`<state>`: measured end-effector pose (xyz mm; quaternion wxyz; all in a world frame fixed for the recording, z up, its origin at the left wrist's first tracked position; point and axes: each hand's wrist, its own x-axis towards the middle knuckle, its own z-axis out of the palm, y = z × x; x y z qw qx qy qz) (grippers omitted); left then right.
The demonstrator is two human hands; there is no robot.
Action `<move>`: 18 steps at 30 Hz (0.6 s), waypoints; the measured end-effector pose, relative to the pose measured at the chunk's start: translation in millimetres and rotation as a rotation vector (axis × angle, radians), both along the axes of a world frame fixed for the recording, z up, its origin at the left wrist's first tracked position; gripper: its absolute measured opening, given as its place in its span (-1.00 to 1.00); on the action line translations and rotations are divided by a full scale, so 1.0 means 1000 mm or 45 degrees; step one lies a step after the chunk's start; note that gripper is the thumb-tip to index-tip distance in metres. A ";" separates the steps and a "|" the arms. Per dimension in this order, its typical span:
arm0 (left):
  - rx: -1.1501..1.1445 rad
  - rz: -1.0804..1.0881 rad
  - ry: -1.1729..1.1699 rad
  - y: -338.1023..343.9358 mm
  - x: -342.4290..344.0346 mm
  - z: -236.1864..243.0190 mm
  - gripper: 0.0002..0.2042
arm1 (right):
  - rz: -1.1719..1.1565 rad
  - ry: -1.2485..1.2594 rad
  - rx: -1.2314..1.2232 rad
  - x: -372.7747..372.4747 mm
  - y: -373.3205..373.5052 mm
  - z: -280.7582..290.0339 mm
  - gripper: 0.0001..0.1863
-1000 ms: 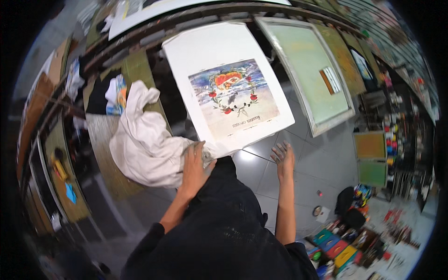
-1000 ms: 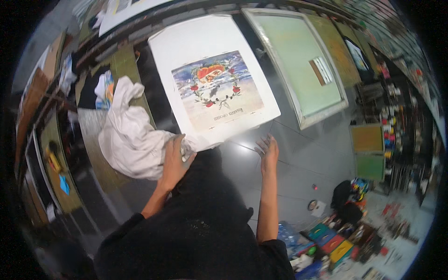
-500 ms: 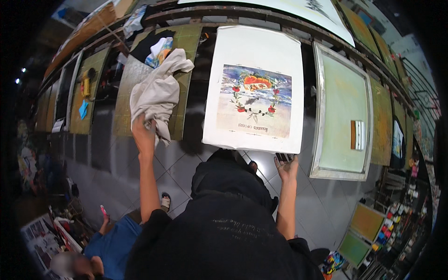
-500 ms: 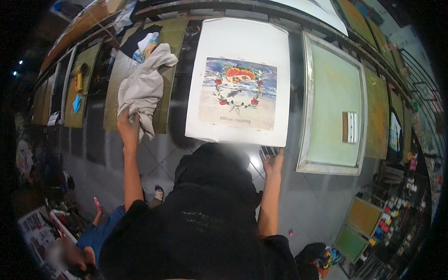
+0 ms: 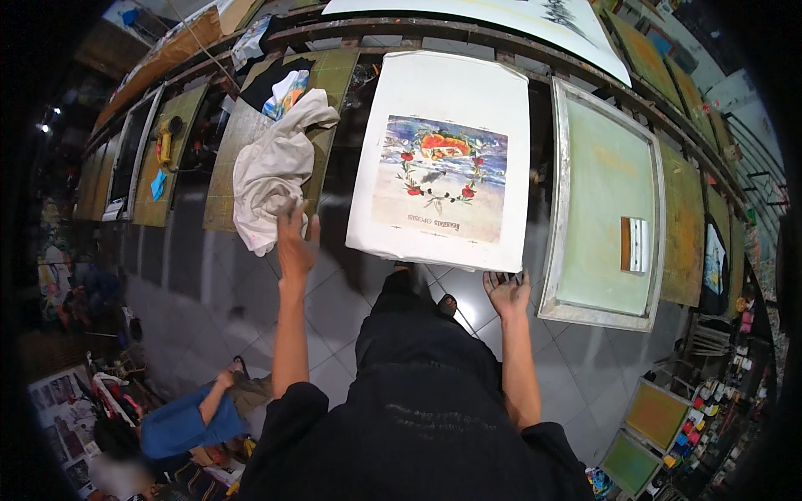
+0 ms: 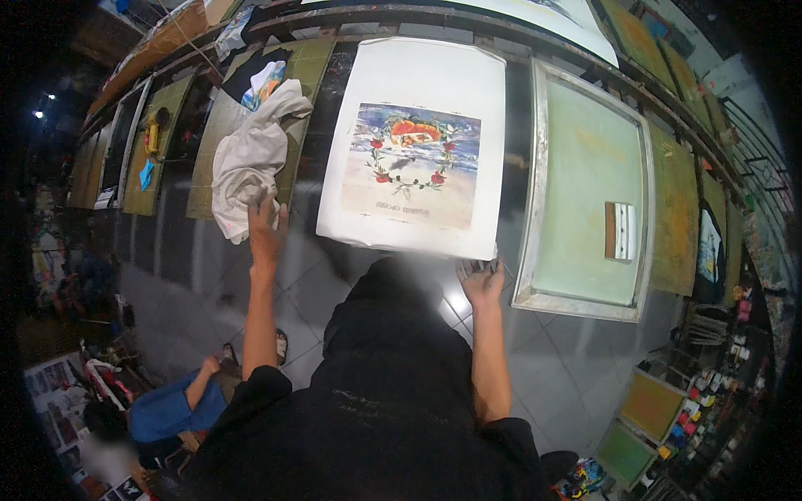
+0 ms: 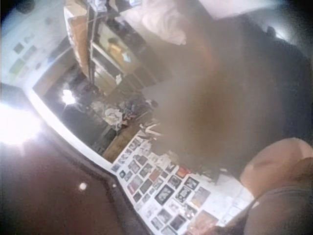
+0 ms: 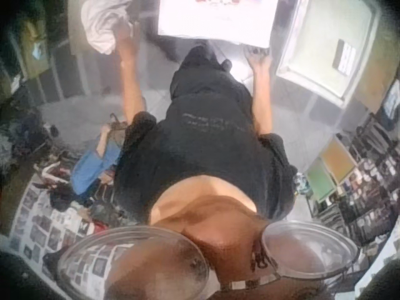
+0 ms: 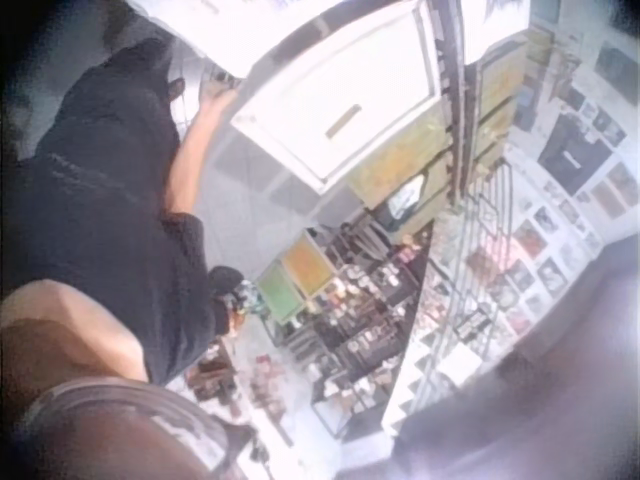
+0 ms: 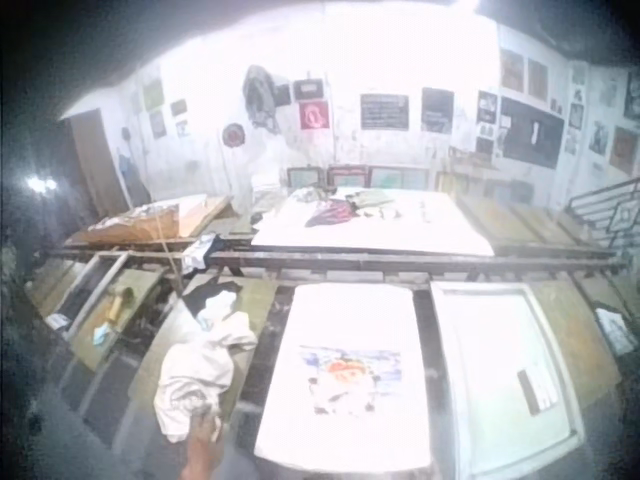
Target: The person aligns a screen printing frame over a white t-shirt, uses a squeegee to pull ink across the screen, lifts the frame to reveal a printed design, and then uses a heat gun to dry the print before folding the shirt.
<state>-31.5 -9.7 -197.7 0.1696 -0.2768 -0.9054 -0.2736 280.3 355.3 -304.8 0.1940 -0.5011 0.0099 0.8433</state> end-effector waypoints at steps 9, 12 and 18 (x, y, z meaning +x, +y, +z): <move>0.120 0.572 -0.734 0.029 0.068 -0.087 -0.55 | 0.105 -0.263 0.296 -0.002 0.028 -0.043 -0.69; 1.294 0.721 -2.010 0.042 0.057 -0.073 -0.45 | 0.107 -0.256 0.453 -0.005 0.024 -0.033 -0.55; 1.246 0.646 -1.759 0.038 0.053 -0.096 -0.54 | 0.087 -0.310 0.437 -0.006 0.010 -0.010 -0.45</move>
